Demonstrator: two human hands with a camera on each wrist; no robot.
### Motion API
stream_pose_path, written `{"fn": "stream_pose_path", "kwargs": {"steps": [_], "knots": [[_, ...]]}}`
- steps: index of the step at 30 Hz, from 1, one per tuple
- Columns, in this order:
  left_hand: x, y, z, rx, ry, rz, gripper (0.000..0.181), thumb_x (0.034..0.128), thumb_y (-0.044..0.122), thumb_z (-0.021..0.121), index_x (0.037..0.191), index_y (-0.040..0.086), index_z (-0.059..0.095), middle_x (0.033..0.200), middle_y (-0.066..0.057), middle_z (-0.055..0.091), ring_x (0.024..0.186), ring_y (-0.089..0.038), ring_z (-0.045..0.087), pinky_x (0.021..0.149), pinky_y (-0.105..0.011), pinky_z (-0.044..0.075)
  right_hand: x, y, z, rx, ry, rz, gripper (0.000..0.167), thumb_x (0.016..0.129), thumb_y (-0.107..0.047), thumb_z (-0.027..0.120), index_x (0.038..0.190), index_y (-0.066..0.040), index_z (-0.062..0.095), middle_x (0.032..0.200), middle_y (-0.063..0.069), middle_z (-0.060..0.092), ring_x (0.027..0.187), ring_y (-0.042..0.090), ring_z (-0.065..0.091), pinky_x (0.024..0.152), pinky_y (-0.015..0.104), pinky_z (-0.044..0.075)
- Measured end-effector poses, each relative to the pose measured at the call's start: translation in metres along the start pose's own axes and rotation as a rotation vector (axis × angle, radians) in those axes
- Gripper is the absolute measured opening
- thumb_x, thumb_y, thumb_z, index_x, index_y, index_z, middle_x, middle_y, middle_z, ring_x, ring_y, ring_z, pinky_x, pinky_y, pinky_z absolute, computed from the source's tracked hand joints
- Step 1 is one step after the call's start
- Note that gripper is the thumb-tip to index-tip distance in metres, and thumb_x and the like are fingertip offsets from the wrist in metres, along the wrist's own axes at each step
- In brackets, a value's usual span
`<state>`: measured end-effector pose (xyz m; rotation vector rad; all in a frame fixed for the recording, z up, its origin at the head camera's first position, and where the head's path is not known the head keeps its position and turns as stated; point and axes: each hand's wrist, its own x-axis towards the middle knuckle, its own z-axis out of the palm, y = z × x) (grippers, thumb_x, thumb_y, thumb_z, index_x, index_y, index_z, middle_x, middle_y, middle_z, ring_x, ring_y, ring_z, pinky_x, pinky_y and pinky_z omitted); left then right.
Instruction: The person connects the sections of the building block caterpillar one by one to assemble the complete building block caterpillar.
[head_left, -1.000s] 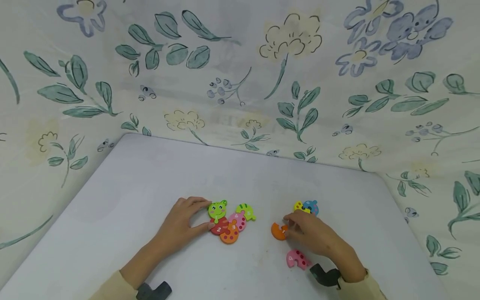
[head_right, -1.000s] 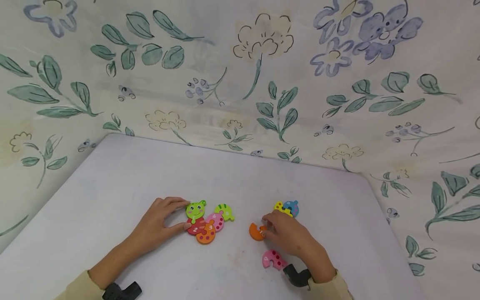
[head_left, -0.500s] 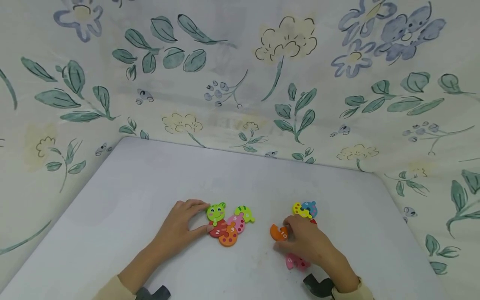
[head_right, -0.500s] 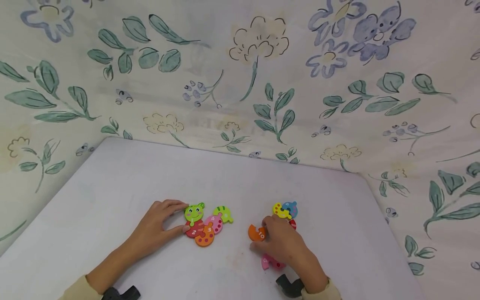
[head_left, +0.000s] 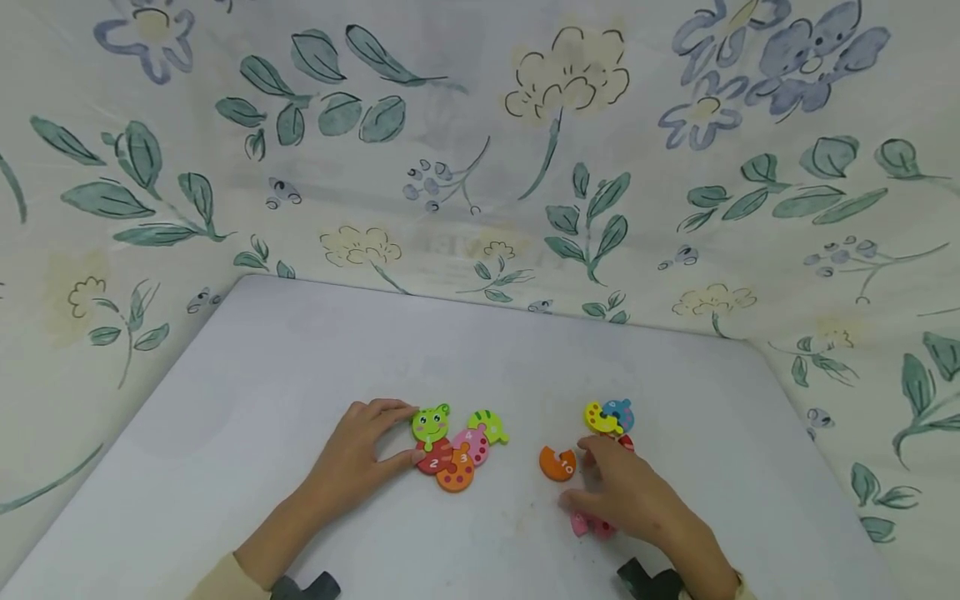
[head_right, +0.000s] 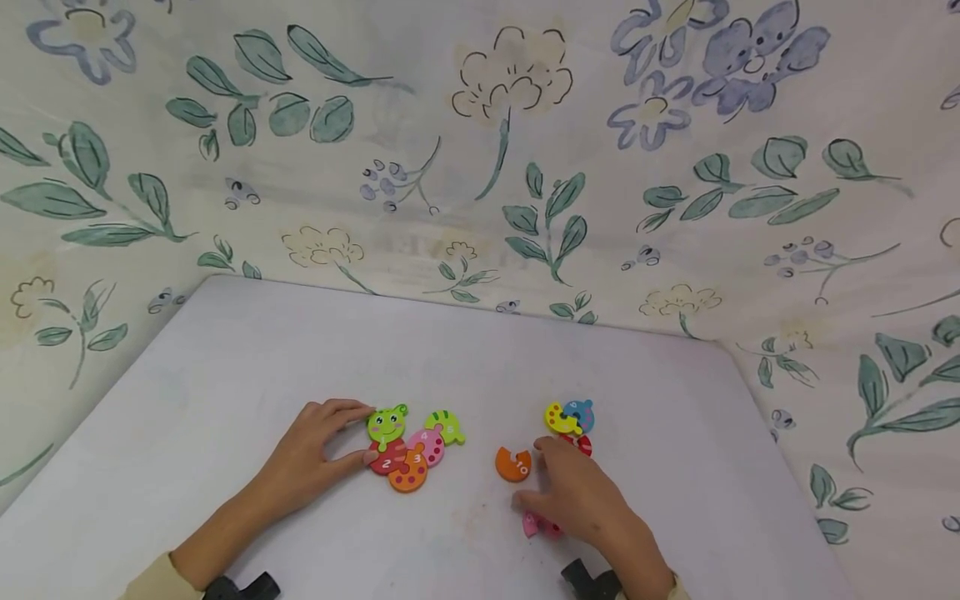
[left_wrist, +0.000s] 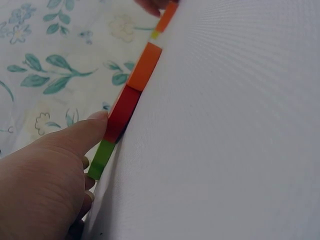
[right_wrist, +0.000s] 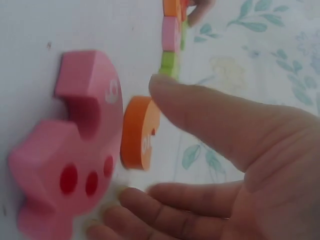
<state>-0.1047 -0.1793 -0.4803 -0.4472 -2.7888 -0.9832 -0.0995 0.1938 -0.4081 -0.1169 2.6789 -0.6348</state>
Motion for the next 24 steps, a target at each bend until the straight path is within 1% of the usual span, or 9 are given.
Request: {"fn": "stream_pose_path", "kwargs": {"steps": [2,4,8,12,15,17,20,24], "knots": [[0.0,0.0,0.0,-0.006,0.001,-0.002,0.062,0.0852,0.039,0.088,0.14,0.02,0.067,0.139,0.002,0.06,0.113,-0.017,0.049,0.094,-0.044,0.05,-0.003,0.003,-0.004,0.001,-0.021,0.016,0.072,0.077,-0.046,0.092,0.131,-0.009,0.063,0.107,-0.003,0.064,0.096,0.017,0.058,0.088,0.045,0.058],[0.0,0.0,0.0,-0.012,-0.002,-0.004,0.061,0.0854,0.039,0.088,0.14,0.02,0.067,0.139,0.003,0.06,0.112,-0.017,0.049,0.094,-0.044,0.05,-0.006,0.005,-0.007,-0.022,-0.053,0.021,0.065,0.076,-0.043,0.093,0.125,-0.01,0.066,0.105,-0.003,0.064,0.096,0.017,0.058,0.089,0.045,0.058],[0.0,0.001,0.0,-0.013,-0.007,-0.011,0.061,0.0854,0.039,0.088,0.139,0.02,0.067,0.14,0.003,0.06,0.113,-0.017,0.05,0.094,-0.044,0.049,-0.012,0.01,-0.011,-0.071,-0.122,-0.003,0.052,0.074,-0.033,0.096,0.115,-0.015,0.069,0.102,-0.005,0.063,0.096,0.016,0.058,0.091,0.046,0.057],[0.001,0.0,-0.001,-0.017,-0.006,-0.01,0.061,0.0849,0.039,0.089,0.139,0.02,0.067,0.14,0.004,0.06,0.113,-0.017,0.05,0.094,-0.043,0.049,-0.014,0.014,-0.01,-0.075,-0.141,-0.068,0.042,0.077,-0.028,0.094,0.106,-0.017,0.066,0.092,-0.006,0.06,0.088,0.016,0.056,0.08,0.038,0.057],[0.001,-0.001,-0.001,-0.011,-0.001,-0.001,0.061,0.0846,0.038,0.089,0.139,0.02,0.067,0.139,0.004,0.06,0.113,-0.017,0.05,0.093,-0.043,0.049,-0.012,0.016,-0.009,-0.049,-0.135,-0.105,0.038,0.079,-0.028,0.092,0.103,-0.016,0.065,0.086,-0.004,0.058,0.082,0.017,0.055,0.071,0.033,0.054],[0.001,0.0,-0.001,-0.005,0.006,0.005,0.061,0.0846,0.038,0.089,0.139,0.019,0.067,0.139,0.003,0.06,0.112,-0.018,0.05,0.093,-0.044,0.049,-0.01,0.017,-0.008,-0.03,-0.122,-0.114,0.038,0.08,-0.028,0.091,0.103,-0.015,0.065,0.084,-0.004,0.058,0.08,0.017,0.055,0.069,0.031,0.053],[0.001,0.0,-0.002,0.002,0.005,0.001,0.061,0.0843,0.036,0.089,0.138,0.018,0.068,0.139,0.002,0.061,0.111,-0.018,0.05,0.092,-0.044,0.049,-0.007,0.017,-0.007,-0.006,-0.079,-0.086,0.038,0.08,-0.027,0.091,0.106,-0.014,0.066,0.082,-0.004,0.059,0.079,0.016,0.055,0.068,0.03,0.053],[0.002,0.001,-0.001,-0.001,-0.009,-0.004,0.061,0.0847,0.036,0.089,0.139,0.019,0.067,0.139,0.003,0.06,0.111,-0.017,0.049,0.092,-0.043,0.048,-0.004,0.018,-0.004,0.016,-0.03,-0.027,0.04,0.081,-0.025,0.091,0.109,-0.014,0.066,0.08,-0.003,0.059,0.076,0.016,0.056,0.066,0.031,0.055]]}}
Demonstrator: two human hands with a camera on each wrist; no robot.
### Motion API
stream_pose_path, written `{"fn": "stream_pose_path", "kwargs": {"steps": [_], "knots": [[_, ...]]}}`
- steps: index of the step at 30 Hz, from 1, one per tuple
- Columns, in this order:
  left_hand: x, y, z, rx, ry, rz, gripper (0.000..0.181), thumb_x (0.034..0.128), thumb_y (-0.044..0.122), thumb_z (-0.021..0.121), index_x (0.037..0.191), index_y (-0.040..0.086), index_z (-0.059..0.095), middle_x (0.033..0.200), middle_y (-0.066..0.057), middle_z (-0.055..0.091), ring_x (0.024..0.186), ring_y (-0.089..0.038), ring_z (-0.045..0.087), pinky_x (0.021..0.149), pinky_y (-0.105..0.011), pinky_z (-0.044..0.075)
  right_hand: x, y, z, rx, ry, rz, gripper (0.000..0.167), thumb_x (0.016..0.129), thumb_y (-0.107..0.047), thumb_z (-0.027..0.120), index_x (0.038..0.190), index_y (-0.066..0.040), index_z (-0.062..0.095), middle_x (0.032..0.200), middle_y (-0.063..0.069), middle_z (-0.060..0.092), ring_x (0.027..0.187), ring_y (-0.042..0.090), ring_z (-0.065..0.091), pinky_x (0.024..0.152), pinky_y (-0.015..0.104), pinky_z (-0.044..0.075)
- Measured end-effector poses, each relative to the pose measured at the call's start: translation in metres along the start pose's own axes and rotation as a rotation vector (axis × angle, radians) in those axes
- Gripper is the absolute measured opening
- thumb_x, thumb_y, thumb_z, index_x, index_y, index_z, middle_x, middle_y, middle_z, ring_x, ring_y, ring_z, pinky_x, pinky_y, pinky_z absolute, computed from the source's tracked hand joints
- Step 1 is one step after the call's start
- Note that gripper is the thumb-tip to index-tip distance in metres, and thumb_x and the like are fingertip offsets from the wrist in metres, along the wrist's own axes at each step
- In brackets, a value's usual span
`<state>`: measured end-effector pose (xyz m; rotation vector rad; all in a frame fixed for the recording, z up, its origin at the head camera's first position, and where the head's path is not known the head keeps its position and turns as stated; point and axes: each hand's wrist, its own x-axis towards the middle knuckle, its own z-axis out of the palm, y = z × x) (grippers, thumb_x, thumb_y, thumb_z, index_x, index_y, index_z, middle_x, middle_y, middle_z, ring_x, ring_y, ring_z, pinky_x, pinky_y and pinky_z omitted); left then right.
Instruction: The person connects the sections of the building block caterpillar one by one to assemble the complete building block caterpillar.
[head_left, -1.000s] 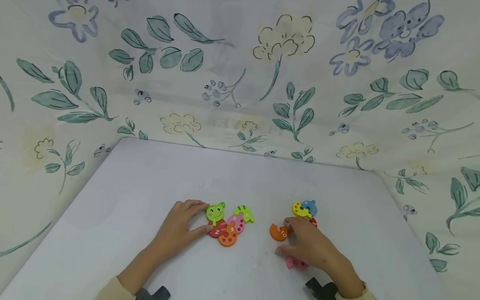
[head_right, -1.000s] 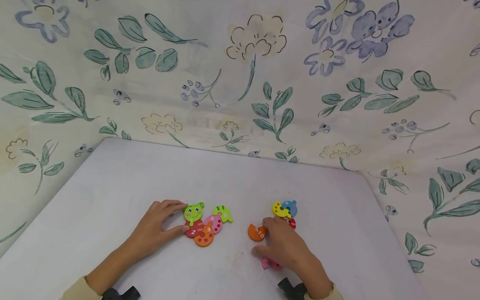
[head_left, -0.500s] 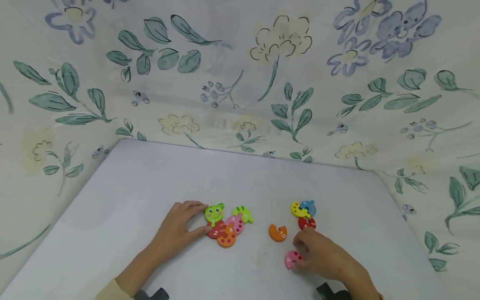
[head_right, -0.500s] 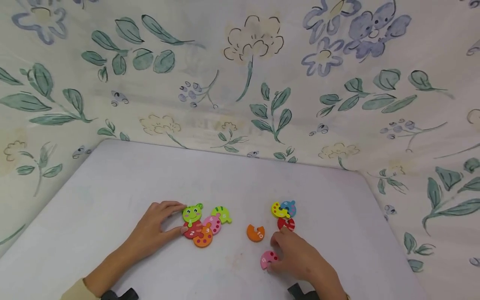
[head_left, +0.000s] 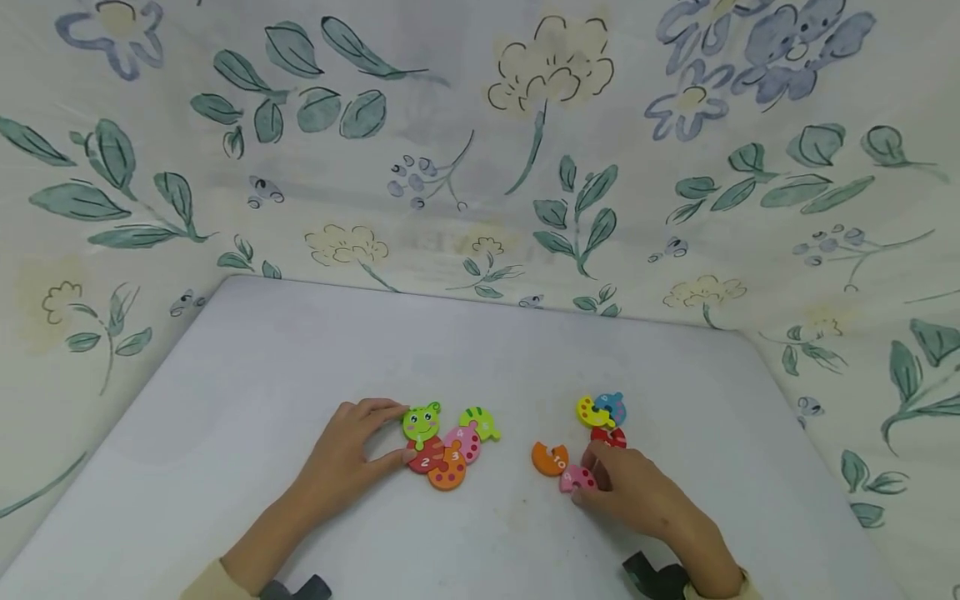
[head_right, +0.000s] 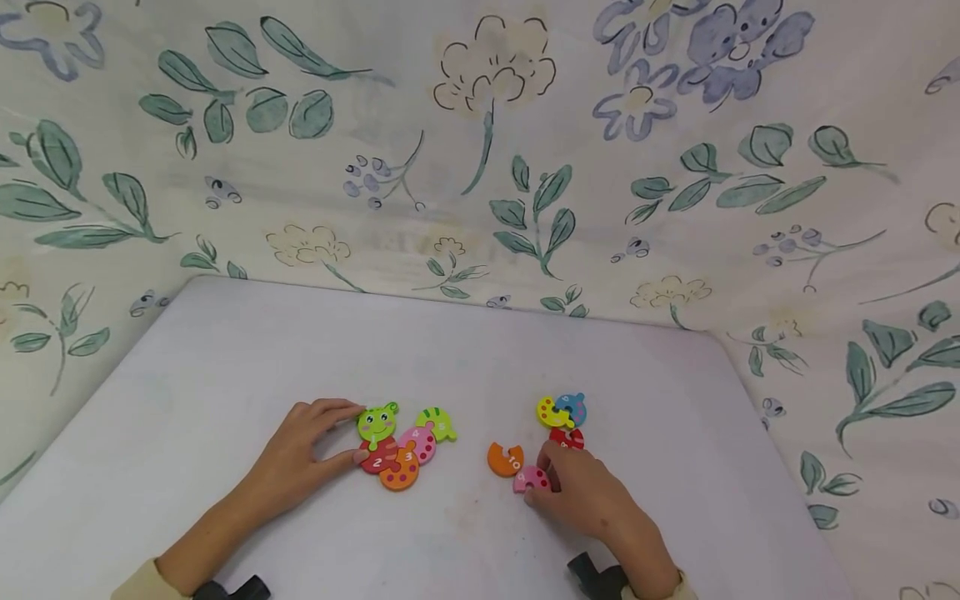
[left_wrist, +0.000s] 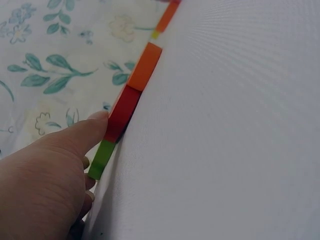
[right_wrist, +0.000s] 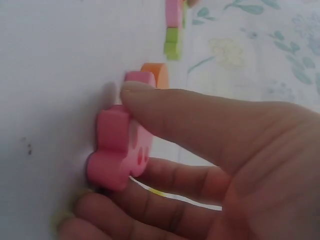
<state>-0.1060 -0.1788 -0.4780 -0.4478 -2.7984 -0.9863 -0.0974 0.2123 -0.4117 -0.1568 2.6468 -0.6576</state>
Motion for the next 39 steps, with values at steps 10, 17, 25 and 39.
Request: {"fn": "stream_pose_path", "kwargs": {"steps": [10,17,25,39], "knots": [[-0.0018,0.0006,0.0006,0.005,0.035,0.036,0.059,0.0845,0.034,0.089,0.138,0.018,0.068,0.137,0.003,0.062,0.11,-0.017,0.05,0.091,-0.043,0.049,0.004,0.0016,0.0047,-0.002,0.045,0.029,0.033,0.087,-0.031,0.086,0.108,-0.016,0.065,0.073,-0.002,0.059,0.069,0.017,0.054,0.06,0.032,0.049],[-0.0017,-0.0013,0.0007,0.006,0.047,0.046,0.06,0.0844,0.036,0.089,0.137,0.017,0.068,0.136,0.001,0.062,0.11,-0.018,0.05,0.091,-0.043,0.049,0.0052,0.0029,0.0033,-0.008,0.038,-0.012,0.016,0.098,-0.022,0.076,0.11,-0.014,0.069,0.068,-0.005,0.06,0.063,0.015,0.056,0.058,0.03,0.051],[-0.0004,-0.0043,0.0035,-0.005,0.052,0.062,0.06,0.0836,0.035,0.09,0.136,0.017,0.069,0.135,0.002,0.062,0.108,-0.017,0.05,0.089,-0.043,0.048,0.0045,0.0054,0.0028,-0.033,-0.001,-0.111,0.032,0.094,-0.029,0.079,0.122,-0.016,0.07,0.072,-0.01,0.061,0.067,0.013,0.057,0.059,0.027,0.052],[0.0017,-0.0023,-0.0002,-0.007,0.034,0.046,0.059,0.0845,0.036,0.089,0.136,0.017,0.069,0.135,0.002,0.062,0.109,-0.018,0.05,0.091,-0.044,0.049,0.0008,-0.0022,0.0042,-0.093,-0.049,-0.159,0.057,0.084,-0.037,0.088,0.133,-0.021,0.065,0.075,-0.011,0.055,0.072,0.012,0.054,0.059,0.028,0.048]]}}
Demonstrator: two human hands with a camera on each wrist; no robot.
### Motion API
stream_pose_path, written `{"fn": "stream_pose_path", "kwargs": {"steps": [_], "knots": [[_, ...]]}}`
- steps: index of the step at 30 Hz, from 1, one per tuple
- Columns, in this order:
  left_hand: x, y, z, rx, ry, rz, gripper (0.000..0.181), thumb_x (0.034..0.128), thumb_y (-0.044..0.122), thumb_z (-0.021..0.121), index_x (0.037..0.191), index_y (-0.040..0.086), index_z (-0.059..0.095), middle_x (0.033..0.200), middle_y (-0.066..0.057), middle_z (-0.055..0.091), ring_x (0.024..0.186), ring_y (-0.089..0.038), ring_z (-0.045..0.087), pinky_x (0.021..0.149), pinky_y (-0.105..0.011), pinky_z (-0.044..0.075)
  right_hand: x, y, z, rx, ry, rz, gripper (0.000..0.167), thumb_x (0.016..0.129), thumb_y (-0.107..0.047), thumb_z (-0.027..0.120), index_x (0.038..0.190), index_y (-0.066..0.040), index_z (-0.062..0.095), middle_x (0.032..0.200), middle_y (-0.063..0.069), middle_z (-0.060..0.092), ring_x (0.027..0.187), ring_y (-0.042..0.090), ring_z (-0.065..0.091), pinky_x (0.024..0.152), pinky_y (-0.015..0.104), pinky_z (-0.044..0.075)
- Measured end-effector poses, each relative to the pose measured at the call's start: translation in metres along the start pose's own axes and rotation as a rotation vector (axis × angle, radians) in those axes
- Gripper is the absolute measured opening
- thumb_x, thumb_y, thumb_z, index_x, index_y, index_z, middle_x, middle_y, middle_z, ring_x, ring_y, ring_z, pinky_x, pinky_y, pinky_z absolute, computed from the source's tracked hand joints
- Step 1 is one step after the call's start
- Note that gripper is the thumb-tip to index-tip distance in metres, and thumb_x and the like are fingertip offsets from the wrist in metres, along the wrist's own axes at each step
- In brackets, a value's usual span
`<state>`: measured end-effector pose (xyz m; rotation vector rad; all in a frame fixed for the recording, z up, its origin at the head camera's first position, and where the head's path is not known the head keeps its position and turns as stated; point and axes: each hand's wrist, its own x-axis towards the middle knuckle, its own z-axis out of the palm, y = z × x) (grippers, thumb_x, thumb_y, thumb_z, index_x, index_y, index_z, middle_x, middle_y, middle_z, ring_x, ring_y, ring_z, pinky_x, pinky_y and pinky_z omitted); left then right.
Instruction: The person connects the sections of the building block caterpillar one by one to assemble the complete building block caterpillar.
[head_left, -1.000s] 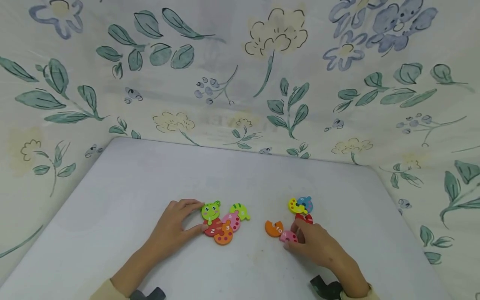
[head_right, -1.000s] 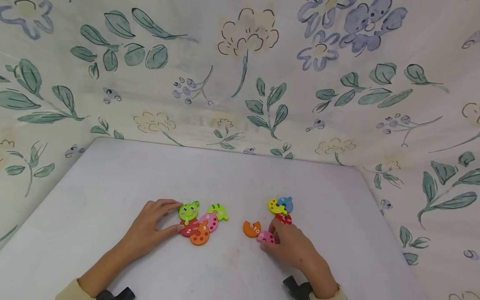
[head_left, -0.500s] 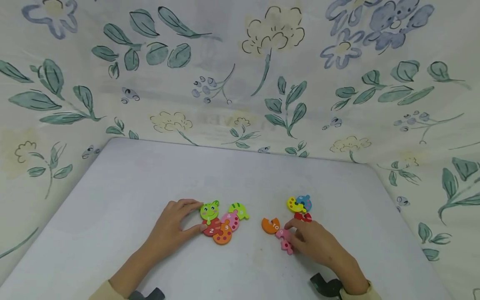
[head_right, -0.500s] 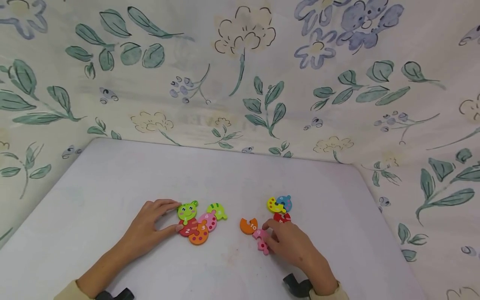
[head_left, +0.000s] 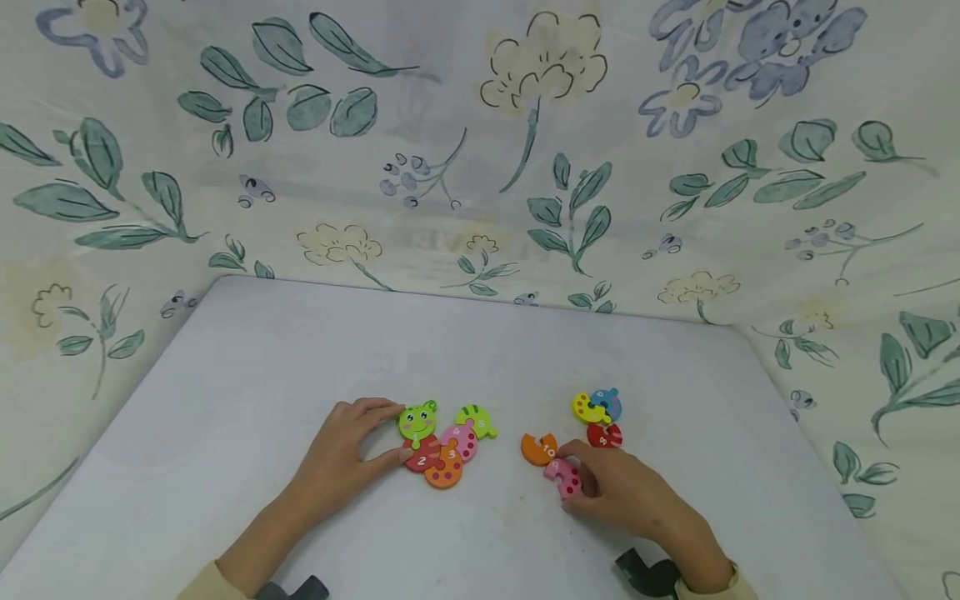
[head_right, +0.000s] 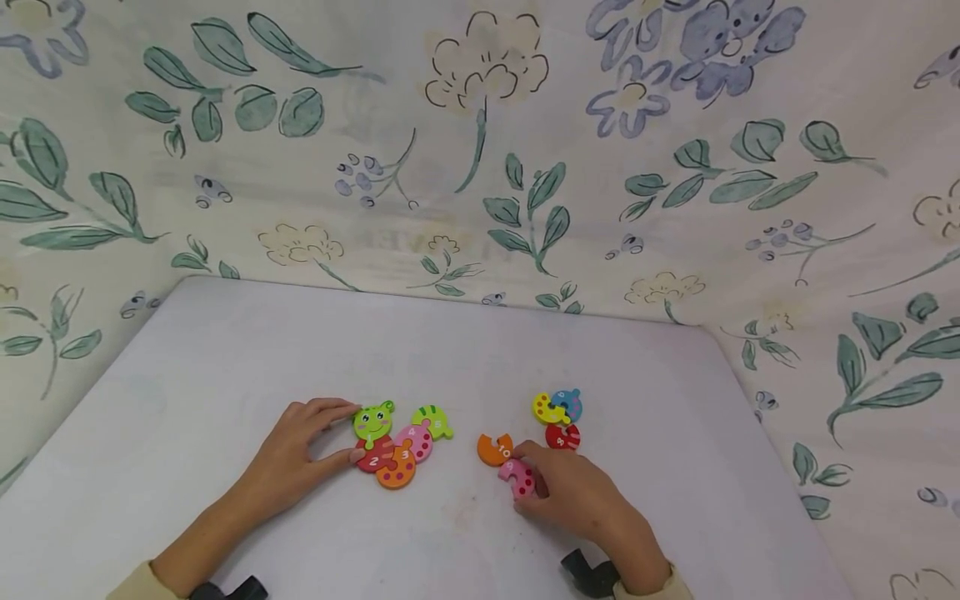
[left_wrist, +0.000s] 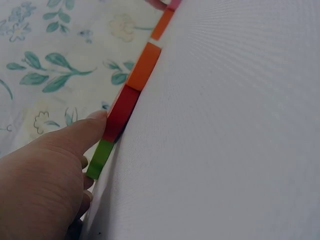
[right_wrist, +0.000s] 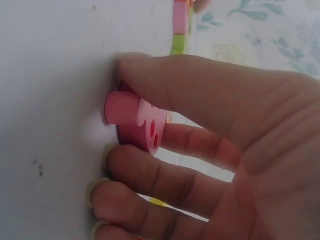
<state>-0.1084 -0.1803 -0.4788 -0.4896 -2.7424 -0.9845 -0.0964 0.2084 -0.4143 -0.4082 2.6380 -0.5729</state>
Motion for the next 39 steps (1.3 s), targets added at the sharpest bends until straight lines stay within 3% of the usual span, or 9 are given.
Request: {"fn": "stream_pose_path", "kwargs": {"steps": [14,23,30,39], "knots": [[-0.001,0.001,0.001,0.002,-0.019,-0.01,0.061,0.085,0.039,0.089,0.138,0.017,0.068,0.137,0.002,0.061,0.111,-0.018,0.049,0.092,-0.044,0.049,-0.001,-0.003,0.007,-0.043,0.013,0.02,0.058,0.083,-0.042,0.089,0.132,-0.022,0.066,0.074,-0.01,0.054,0.071,0.012,0.053,0.057,0.027,0.045],[-0.004,0.004,0.001,0.004,-0.002,-0.003,0.058,0.086,0.036,0.088,0.137,0.018,0.068,0.136,0.002,0.061,0.111,-0.019,0.05,0.092,-0.045,0.049,-0.005,0.003,-0.001,-0.027,0.015,0.034,0.061,0.078,-0.049,0.09,0.127,-0.022,0.068,0.086,-0.01,0.058,0.084,0.013,0.054,0.068,0.03,0.052],[-0.005,0.003,0.002,-0.001,-0.003,-0.009,0.058,0.0858,0.035,0.088,0.137,0.018,0.068,0.136,0.002,0.061,0.111,-0.019,0.05,0.092,-0.045,0.048,-0.006,0.012,-0.009,-0.03,0.061,0.079,0.054,0.081,-0.038,0.09,0.127,-0.019,0.07,0.093,-0.011,0.062,0.089,0.013,0.055,0.077,0.032,0.054],[-0.006,0.003,0.004,0.005,-0.004,-0.014,0.059,0.0859,0.036,0.088,0.138,0.018,0.068,0.137,0.001,0.061,0.111,-0.02,0.05,0.092,-0.045,0.049,-0.005,0.033,-0.019,0.011,0.157,0.038,0.042,0.089,-0.031,0.085,0.122,-0.012,0.069,0.085,-0.007,0.06,0.079,0.015,0.055,0.064,0.026,0.051]]}}
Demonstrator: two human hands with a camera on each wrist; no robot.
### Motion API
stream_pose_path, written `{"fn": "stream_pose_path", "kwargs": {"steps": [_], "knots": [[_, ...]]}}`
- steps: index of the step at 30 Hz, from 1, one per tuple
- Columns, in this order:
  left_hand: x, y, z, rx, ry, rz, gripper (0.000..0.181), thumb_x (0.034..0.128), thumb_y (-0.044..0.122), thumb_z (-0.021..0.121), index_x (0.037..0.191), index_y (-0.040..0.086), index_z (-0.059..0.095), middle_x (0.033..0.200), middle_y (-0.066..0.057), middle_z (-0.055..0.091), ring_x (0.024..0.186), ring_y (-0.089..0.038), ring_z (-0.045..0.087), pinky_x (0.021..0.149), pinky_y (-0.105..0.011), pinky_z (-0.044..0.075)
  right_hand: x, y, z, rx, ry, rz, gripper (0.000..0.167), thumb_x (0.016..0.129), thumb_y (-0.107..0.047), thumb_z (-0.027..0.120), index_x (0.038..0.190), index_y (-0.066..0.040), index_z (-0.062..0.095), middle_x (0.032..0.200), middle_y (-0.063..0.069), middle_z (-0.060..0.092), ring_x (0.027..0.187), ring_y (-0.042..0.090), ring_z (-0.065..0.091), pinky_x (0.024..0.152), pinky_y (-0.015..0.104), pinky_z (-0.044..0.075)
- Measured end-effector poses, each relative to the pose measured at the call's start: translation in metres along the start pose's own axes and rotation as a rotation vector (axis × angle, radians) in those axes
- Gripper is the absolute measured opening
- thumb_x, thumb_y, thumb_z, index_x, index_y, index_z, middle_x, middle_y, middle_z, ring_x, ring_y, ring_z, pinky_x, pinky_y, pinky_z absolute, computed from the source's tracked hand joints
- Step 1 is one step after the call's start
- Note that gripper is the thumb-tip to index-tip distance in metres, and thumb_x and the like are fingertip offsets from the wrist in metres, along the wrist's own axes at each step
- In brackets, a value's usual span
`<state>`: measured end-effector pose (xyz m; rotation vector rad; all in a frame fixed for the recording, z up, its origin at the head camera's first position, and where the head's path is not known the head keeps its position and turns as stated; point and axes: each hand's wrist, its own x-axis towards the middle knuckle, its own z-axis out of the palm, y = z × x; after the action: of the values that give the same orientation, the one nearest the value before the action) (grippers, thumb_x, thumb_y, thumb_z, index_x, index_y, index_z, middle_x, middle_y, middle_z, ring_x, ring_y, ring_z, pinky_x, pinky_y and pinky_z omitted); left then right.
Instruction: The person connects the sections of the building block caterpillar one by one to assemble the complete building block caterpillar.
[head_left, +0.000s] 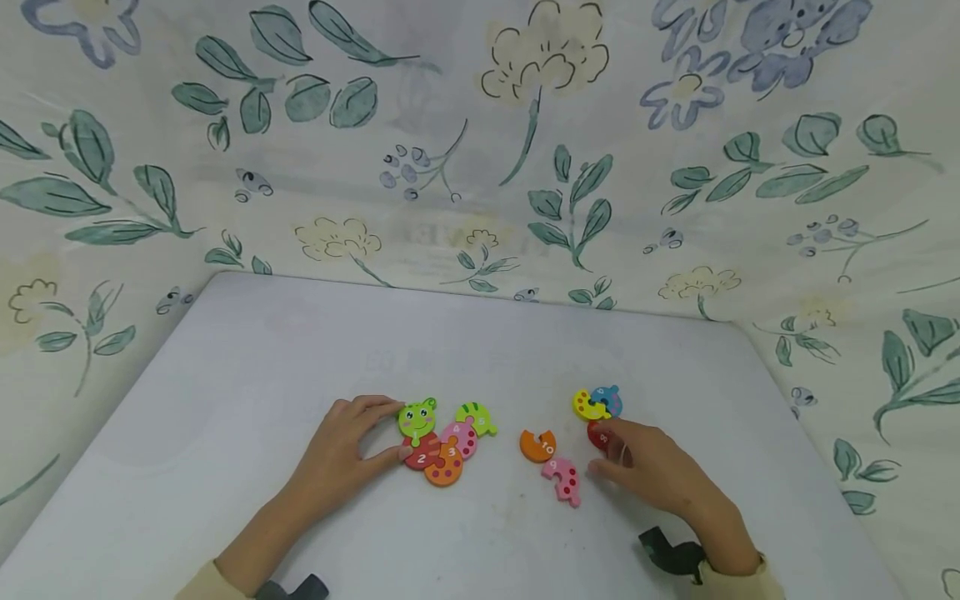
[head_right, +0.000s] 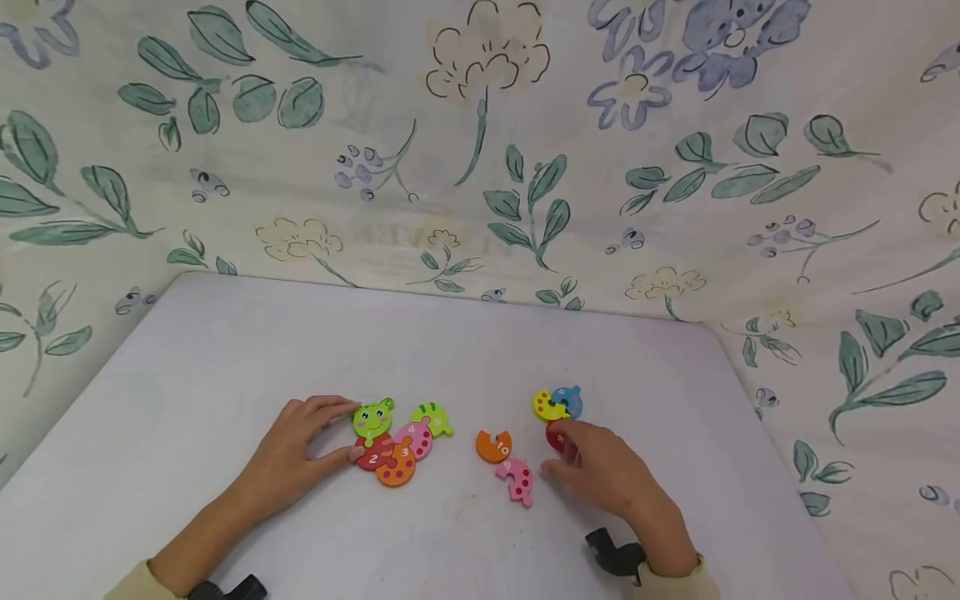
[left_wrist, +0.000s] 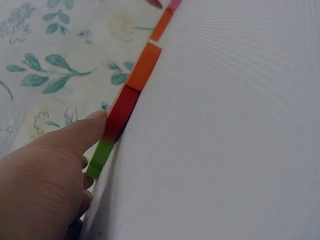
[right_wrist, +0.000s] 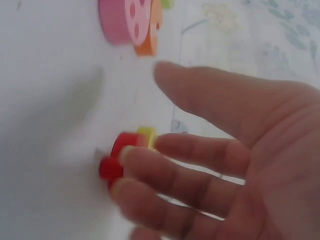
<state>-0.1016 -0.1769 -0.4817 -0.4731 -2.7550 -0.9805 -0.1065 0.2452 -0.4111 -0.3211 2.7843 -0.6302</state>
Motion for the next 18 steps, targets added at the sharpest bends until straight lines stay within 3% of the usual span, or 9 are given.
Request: {"fn": "stream_pose_path", "kwargs": {"steps": [4,9,13,18], "knots": [[-0.001,-0.001,0.001,-0.004,0.005,0.007,0.06,0.0845,0.036,0.089,0.138,0.018,0.068,0.138,0.002,0.061,0.111,-0.018,0.05,0.092,-0.044,0.049,0.006,0.012,-0.005,-0.024,0.092,-0.04,0.04,0.093,-0.022,0.081,0.127,-0.006,0.067,0.093,-0.002,0.062,0.082,0.016,0.057,0.065,0.027,0.054],[-0.002,-0.002,0.002,-0.008,0.0,-0.008,0.062,0.0835,0.037,0.09,0.139,0.018,0.067,0.139,0.003,0.06,0.111,-0.017,0.049,0.091,-0.043,0.048,0.022,0.025,-0.015,-0.168,0.204,-0.128,0.046,0.093,-0.008,0.077,0.137,-0.003,0.064,0.125,0.014,0.064,0.107,0.032,0.064,0.088,0.047,0.059],[-0.003,-0.003,0.002,-0.012,-0.011,-0.032,0.063,0.0833,0.037,0.09,0.139,0.02,0.067,0.14,0.003,0.06,0.112,-0.017,0.048,0.092,-0.043,0.049,0.036,0.026,-0.024,-0.257,0.158,-0.145,0.047,0.092,-0.002,0.076,0.137,-0.002,0.065,0.137,0.021,0.063,0.123,0.044,0.058,0.1,0.059,0.051],[-0.002,-0.002,0.0,-0.017,-0.019,-0.041,0.063,0.0836,0.039,0.09,0.139,0.021,0.066,0.141,0.004,0.059,0.113,-0.016,0.048,0.093,-0.043,0.049,0.046,0.021,-0.03,-0.284,0.04,-0.133,0.045,0.091,-0.003,0.077,0.135,-0.002,0.067,0.138,0.022,0.063,0.128,0.045,0.057,0.101,0.059,0.05]]}}
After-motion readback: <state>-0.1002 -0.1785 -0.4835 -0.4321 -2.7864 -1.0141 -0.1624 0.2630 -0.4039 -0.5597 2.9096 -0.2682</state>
